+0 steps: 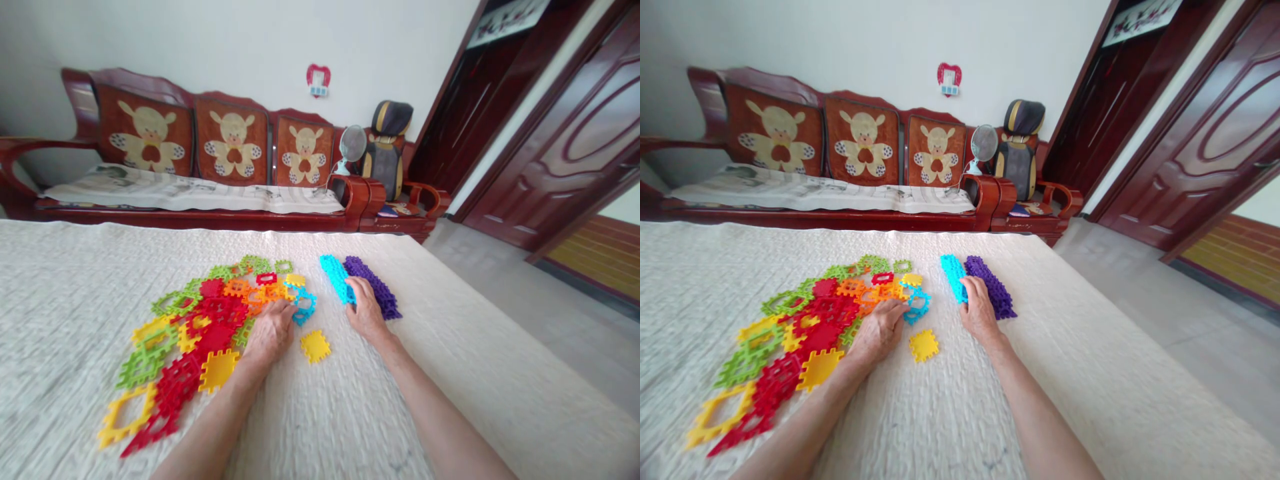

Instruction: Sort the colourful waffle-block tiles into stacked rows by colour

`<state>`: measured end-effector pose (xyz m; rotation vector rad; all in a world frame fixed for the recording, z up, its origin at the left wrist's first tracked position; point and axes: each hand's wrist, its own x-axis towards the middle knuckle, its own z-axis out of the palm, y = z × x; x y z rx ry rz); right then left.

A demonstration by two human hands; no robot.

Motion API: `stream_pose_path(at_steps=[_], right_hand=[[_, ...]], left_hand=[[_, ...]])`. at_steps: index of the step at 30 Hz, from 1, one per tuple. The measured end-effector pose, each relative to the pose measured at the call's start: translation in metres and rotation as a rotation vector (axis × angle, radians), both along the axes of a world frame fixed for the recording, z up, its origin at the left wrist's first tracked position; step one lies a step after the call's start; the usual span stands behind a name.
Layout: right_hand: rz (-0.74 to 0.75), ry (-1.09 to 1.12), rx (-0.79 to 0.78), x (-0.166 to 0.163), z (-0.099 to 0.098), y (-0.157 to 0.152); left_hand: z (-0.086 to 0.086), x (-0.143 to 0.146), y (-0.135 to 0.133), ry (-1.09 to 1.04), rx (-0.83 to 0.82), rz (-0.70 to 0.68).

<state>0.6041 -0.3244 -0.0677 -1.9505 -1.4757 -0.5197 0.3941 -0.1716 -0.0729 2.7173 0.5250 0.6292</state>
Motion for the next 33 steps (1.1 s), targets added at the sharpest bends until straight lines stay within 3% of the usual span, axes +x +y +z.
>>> stream_pose_path(at_steps=[12,25,28,33], right_hand=[[-0.009,0.059,0.06,-0.007,-0.007,0.003],[-0.004,0.074,0.093,-0.007,-0.005,0.006],[0.097,0.055,0.091,-0.021,0.002,0.008],[0.391,0.063,-0.112,-0.051,0.005,0.015]], left_hand=[[-0.012,0.001,0.005,-0.12,0.076,-0.036],[0.0,-0.001,-0.002,-0.049,0.046,-0.008],[0.001,-0.002,-0.002,-0.038,0.044,-0.007],[0.002,-0.002,-0.004,-0.009,0.029,-0.005]])
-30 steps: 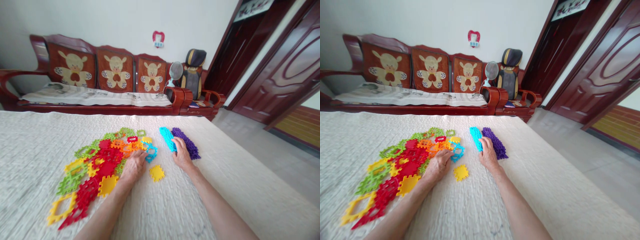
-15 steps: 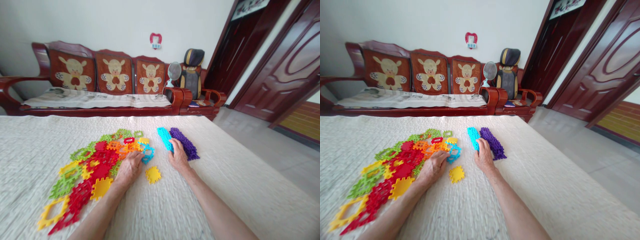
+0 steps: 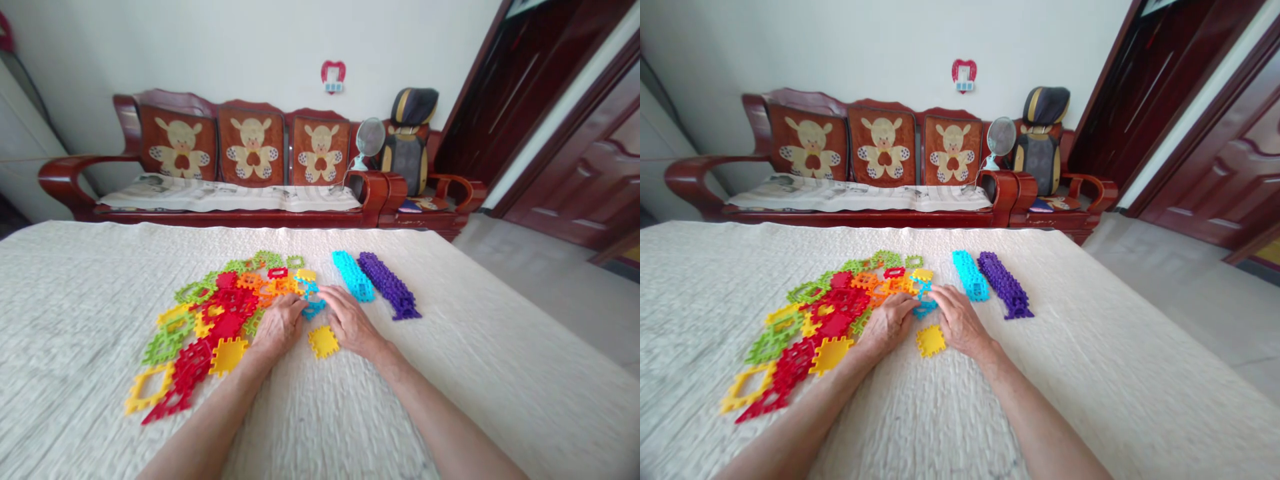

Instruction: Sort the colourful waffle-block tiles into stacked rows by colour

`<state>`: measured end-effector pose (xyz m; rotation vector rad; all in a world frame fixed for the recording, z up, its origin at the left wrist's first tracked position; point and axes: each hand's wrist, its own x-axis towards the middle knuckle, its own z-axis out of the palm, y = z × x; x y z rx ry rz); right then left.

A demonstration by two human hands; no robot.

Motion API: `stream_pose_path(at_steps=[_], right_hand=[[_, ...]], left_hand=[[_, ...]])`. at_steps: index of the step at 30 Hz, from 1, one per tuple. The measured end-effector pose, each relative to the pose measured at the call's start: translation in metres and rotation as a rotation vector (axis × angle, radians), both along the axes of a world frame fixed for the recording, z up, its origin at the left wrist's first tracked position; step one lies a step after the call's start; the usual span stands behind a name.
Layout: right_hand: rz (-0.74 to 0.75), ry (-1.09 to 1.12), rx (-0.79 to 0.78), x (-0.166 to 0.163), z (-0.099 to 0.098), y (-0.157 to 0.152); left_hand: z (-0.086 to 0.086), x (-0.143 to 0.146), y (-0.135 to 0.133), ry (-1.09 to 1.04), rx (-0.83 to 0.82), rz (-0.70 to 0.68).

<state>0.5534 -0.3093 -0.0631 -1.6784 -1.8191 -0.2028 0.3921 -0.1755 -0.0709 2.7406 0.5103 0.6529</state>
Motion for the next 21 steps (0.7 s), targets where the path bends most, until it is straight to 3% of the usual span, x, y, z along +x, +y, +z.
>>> stream_pose_path(at_steps=[4,16,21], right_hand=[[0.026,0.034,-0.051,-0.003,-0.007,0.003],[-0.07,0.104,0.05,0.003,-0.01,0.004],[-0.196,0.268,0.133,0.005,-0.009,0.004]], left_hand=[[0.002,0.0,-0.002,0.02,0.013,-0.013],[0.004,0.0,-0.003,0.047,0.028,-0.002],[0.005,0.0,-0.003,0.065,0.018,-0.014]])
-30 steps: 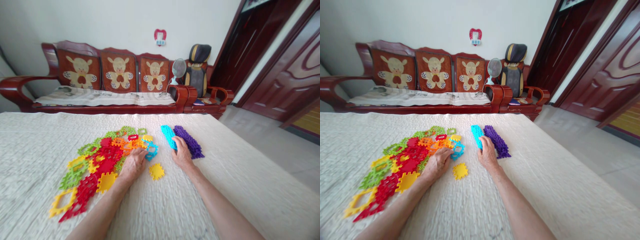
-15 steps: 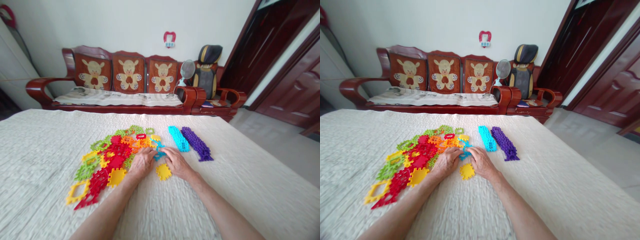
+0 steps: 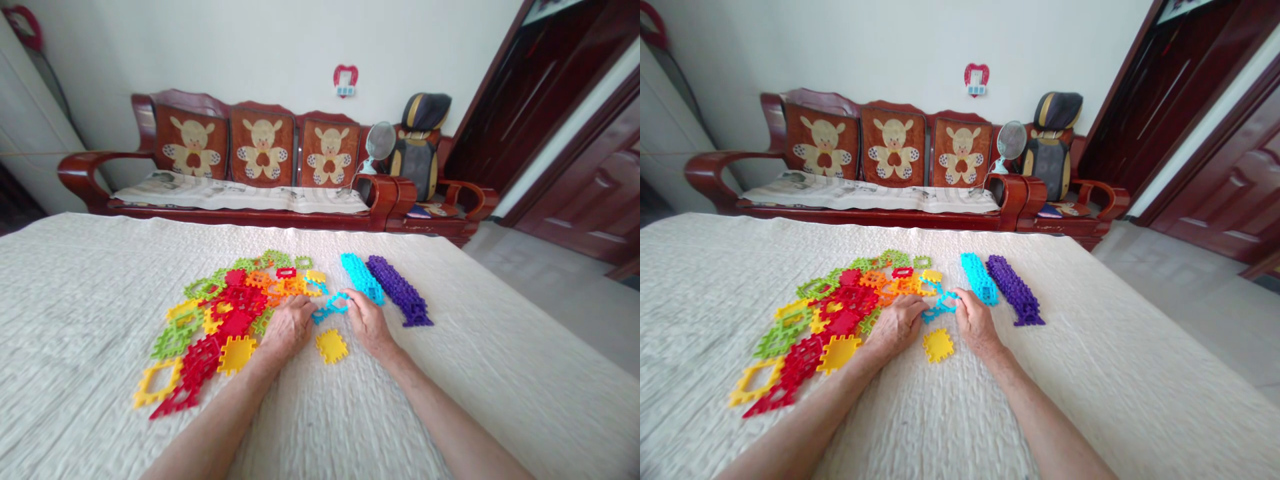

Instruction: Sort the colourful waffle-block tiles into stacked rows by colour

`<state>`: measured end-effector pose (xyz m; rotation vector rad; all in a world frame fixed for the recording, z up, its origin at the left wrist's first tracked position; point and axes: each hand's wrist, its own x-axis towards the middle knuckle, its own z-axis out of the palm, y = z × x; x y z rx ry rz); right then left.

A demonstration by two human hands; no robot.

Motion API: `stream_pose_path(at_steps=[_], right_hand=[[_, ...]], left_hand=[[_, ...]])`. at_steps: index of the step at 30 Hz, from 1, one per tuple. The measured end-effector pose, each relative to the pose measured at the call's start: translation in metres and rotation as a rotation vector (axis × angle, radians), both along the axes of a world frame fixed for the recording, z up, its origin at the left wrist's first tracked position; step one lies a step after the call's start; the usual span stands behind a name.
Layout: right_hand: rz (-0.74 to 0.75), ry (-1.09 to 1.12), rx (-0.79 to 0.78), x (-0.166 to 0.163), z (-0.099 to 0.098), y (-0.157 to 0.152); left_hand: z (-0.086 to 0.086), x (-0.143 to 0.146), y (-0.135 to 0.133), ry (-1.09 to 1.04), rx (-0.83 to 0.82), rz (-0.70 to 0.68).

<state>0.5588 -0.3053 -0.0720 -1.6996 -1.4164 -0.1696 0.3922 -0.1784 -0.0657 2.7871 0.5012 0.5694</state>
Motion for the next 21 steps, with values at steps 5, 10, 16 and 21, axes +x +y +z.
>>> stream_pose_path(at_steps=[5,10,16,21], right_hand=[[-0.048,-0.017,-0.095,0.001,-0.003,0.001],[-0.067,-0.112,-0.14,0.002,-0.006,0.002],[-0.095,-0.123,-0.171,0.017,0.007,-0.004],[-0.289,-0.233,-0.174,0.038,0.026,-0.017]], left_hand=[[0.0,0.0,-0.001,-0.009,0.024,0.014],[0.002,0.0,-0.001,-0.007,0.016,0.013],[0.0,0.0,0.0,-0.01,0.005,0.012],[-0.003,0.001,0.001,-0.006,0.01,0.008]])
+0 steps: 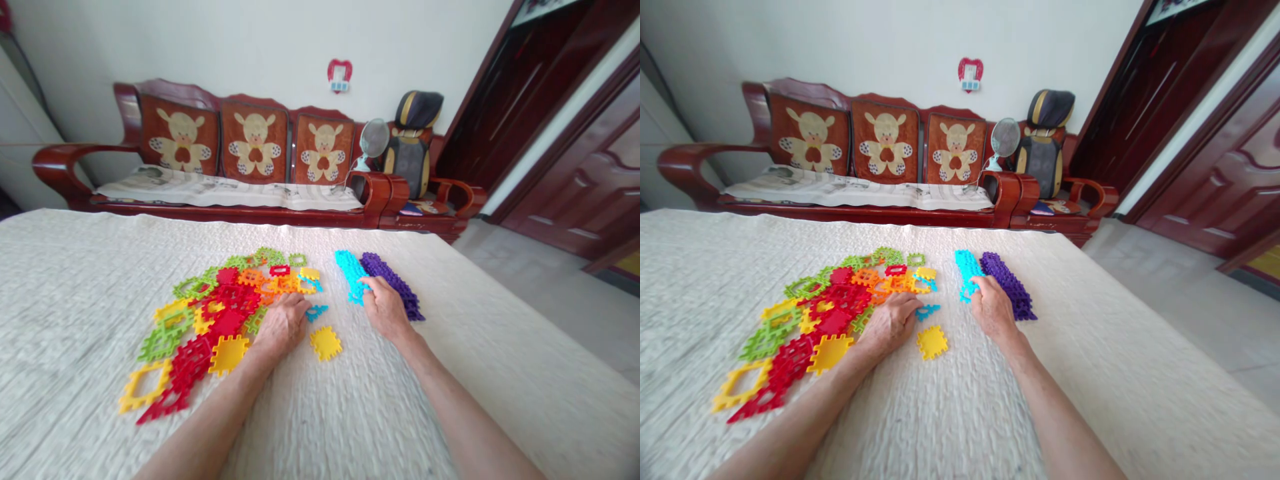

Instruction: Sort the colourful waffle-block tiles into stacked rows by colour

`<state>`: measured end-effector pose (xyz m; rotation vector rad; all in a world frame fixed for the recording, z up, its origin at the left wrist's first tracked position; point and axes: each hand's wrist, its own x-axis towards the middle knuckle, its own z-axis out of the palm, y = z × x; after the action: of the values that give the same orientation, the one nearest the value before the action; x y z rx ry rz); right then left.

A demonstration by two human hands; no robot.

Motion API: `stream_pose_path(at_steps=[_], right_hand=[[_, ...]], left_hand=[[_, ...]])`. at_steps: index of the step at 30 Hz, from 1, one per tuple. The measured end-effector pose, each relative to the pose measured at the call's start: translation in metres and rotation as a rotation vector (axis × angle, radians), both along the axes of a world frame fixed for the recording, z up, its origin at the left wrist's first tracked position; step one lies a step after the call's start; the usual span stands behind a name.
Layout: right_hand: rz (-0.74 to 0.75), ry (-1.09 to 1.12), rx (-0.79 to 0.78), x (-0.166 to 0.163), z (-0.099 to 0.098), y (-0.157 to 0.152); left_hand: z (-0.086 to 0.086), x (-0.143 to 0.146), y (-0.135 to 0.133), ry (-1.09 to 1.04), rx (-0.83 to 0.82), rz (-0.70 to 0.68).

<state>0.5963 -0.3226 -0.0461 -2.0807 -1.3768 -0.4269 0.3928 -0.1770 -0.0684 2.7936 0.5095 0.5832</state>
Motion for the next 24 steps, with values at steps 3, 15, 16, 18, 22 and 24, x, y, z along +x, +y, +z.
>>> stream_pose_path(at_steps=[3,15,16,18,22,24], right_hand=[[-0.088,-0.093,-0.029,0.01,0.006,-0.006],[-0.101,-0.194,-0.135,0.018,-0.003,-0.01],[-0.119,-0.194,-0.139,0.018,-0.003,-0.01],[-0.15,-0.196,-0.119,0.018,-0.002,-0.01],[-0.075,-0.164,-0.002,0.007,0.001,-0.005],[0.044,-0.105,0.018,-0.006,0.0,0.0]], left_hand=[[0.0,0.0,0.0,-0.001,0.005,0.0],[0.0,-0.001,-0.001,-0.007,0.025,0.003],[0.0,-0.001,-0.001,-0.009,0.024,0.0],[0.001,-0.001,-0.001,-0.018,0.021,-0.005],[0.0,0.0,-0.001,-0.037,0.016,-0.001],[-0.001,0.0,0.0,-0.052,0.008,0.001]])
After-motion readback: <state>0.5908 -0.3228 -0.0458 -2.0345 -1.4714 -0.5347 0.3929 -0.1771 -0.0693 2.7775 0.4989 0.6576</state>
